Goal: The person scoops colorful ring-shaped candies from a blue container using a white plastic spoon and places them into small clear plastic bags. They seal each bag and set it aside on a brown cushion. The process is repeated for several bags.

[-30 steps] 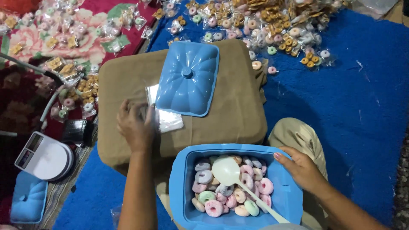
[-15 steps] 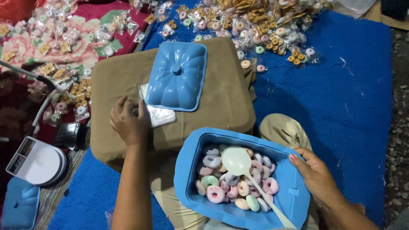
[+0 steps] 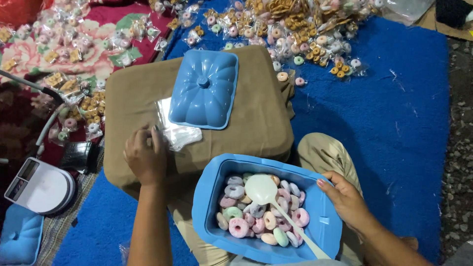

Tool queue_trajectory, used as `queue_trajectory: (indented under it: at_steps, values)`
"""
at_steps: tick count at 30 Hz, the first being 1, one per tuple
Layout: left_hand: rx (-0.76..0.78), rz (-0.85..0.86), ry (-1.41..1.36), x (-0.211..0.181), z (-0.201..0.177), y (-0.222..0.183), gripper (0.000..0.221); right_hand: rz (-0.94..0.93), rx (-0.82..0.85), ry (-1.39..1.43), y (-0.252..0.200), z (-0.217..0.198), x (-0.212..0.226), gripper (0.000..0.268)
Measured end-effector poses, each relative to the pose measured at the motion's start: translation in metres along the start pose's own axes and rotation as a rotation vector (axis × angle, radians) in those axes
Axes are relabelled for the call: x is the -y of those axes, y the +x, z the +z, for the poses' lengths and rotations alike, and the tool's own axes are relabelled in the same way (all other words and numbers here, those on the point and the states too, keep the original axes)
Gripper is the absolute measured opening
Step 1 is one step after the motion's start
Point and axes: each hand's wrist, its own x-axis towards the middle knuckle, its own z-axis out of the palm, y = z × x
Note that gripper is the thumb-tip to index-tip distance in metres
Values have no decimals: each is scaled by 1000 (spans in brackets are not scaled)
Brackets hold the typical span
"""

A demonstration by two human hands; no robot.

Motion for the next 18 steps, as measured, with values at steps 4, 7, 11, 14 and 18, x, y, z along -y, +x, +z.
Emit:
queue_trajectory:
  at_steps: [4, 7, 11, 14, 18]
  values:
    - [135, -126, -138, -2, -10, -3, 26, 13, 68, 0, 4, 7, 12, 21]
    - [174, -158, -195, -10, -14, -2, 25, -9, 115, 1, 8, 7, 7, 21]
    - [134, -121, -165, -8, -6, -8, 23, 17, 58, -33, 1, 12, 14, 21]
    - [113, -63, -111, -6, -3, -11, 26, 31, -10, -43, -7, 16, 14, 22]
    - [14, 28, -51, -7, -4, -16, 22, -14, -1, -4, -16, 17, 8, 19]
